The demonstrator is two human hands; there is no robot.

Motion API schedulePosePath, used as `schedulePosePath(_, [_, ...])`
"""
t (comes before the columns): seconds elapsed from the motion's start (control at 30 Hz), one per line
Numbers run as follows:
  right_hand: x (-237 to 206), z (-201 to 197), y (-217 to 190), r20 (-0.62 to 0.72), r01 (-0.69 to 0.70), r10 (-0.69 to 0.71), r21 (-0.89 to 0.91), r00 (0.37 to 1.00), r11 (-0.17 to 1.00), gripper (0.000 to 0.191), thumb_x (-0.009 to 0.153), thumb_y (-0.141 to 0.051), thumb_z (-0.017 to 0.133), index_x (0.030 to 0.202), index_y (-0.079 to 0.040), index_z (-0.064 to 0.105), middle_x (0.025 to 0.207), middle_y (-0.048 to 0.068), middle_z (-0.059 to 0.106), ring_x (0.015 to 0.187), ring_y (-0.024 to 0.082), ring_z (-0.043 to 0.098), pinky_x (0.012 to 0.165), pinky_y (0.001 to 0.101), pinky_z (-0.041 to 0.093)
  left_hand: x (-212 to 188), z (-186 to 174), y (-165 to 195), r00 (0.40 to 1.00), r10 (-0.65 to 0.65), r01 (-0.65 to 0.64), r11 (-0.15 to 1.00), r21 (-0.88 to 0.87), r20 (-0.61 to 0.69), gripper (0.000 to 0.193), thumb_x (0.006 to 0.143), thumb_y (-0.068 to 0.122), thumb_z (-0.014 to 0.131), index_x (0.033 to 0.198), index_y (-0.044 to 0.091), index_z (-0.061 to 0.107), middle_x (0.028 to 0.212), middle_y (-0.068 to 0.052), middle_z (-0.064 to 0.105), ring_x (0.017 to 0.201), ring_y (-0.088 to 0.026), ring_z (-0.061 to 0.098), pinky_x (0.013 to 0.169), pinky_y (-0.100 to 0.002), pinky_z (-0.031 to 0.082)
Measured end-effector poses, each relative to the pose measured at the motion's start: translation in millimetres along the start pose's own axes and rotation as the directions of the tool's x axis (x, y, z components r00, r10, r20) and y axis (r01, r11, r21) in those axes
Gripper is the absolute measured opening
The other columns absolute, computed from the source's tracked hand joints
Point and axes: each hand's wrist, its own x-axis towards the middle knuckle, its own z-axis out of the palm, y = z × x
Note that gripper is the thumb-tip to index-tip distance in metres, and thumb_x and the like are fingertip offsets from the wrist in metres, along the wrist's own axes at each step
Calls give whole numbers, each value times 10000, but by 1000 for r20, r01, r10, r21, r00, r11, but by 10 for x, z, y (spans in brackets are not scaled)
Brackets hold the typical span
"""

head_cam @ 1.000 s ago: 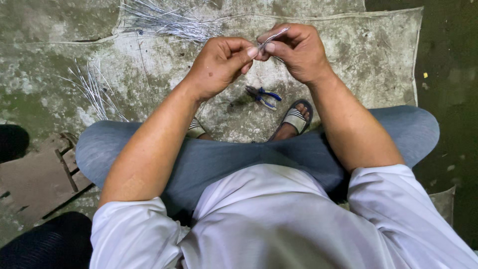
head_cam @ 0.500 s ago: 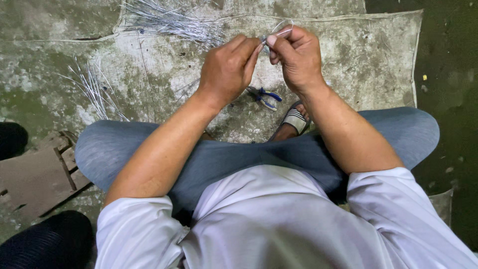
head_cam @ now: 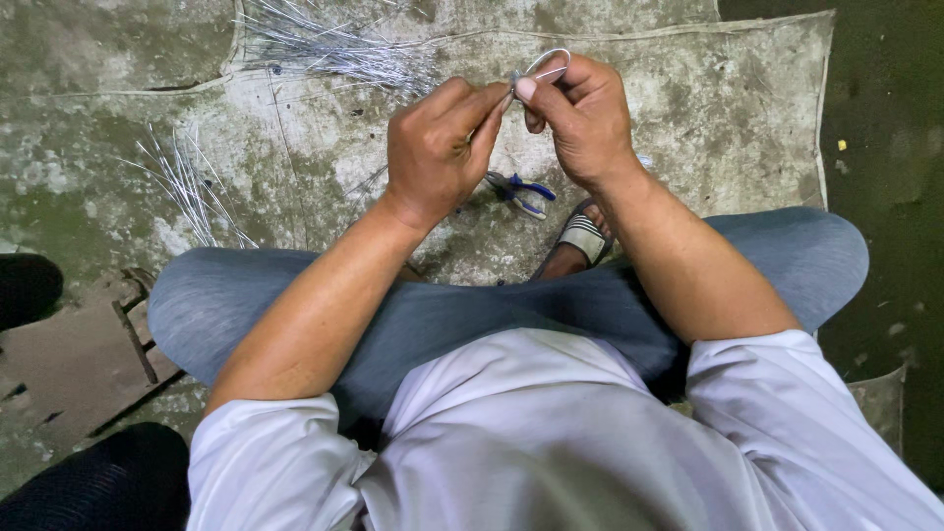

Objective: The person sits on the floor and twists thin metal wires together into bundles, folding and winding them by hand. They occasionally use pliers to grip and twist the wire ends, then set finished bundles aside with a pile of completed bundles.

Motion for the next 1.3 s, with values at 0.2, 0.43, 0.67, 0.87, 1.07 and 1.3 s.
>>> schedulePosePath(0.2, [19,-102,-69,75,-5,5,-8,997,1000,85,1061,-80,691,1010,-16,672,875,45,673,774,111,641,728,263,542,20,-43,-8,1000,9,-11,998,66,22,117,984,102,779,1099,102,757,918,-44,714,745,-211,731,620,-325,561])
schedulePosePath(0.43, [-7,-61,-40,48,-37,37,-20,998,999,99,1055,-77,706,997,-1,680,846,50,682,737,114,658,696,266,561,15,-44,-1,998,38,-41,995,91,41,99,988,118,776,1085,121,754,899,-24,710,706,-179,718,589,-316,545])
schedulePosePath(0.67, [-2,-139,-80,130,-20,13,51,991,998,65,1069,-57,675,1068,7,687,916,85,700,794,141,673,746,281,574,-1,-32,-8,996,-73,73,997,-3,44,90,986,125,765,1071,97,774,875,-32,734,707,-175,729,591,-309,549])
schedulePosePath(0.87, [49,-241,-126,218,42,-68,121,974,992,137,1084,-6,631,1213,31,659,1099,154,723,991,209,732,862,338,635,7,-77,-121,924,-323,375,869,-324,204,132,1006,126,730,1074,33,793,923,-66,796,726,-109,684,619,-286,519])
schedulePosePath(1.07, [55,-295,-176,259,109,-121,61,958,992,100,1085,65,659,1182,43,667,1090,178,726,952,224,746,879,355,644,9,-62,-201,857,-359,508,709,-490,370,140,1008,130,743,1087,23,787,940,-37,772,824,-62,652,734,-227,534])
schedulePosePath(1.3, [-1,-239,-263,289,171,-177,47,941,984,67,1093,5,663,1136,24,616,1059,165,722,954,213,743,885,346,636,-31,-74,-238,858,-333,512,621,-594,392,149,1008,108,740,1108,2,772,984,-35,778,872,-45,670,779,-215,551])
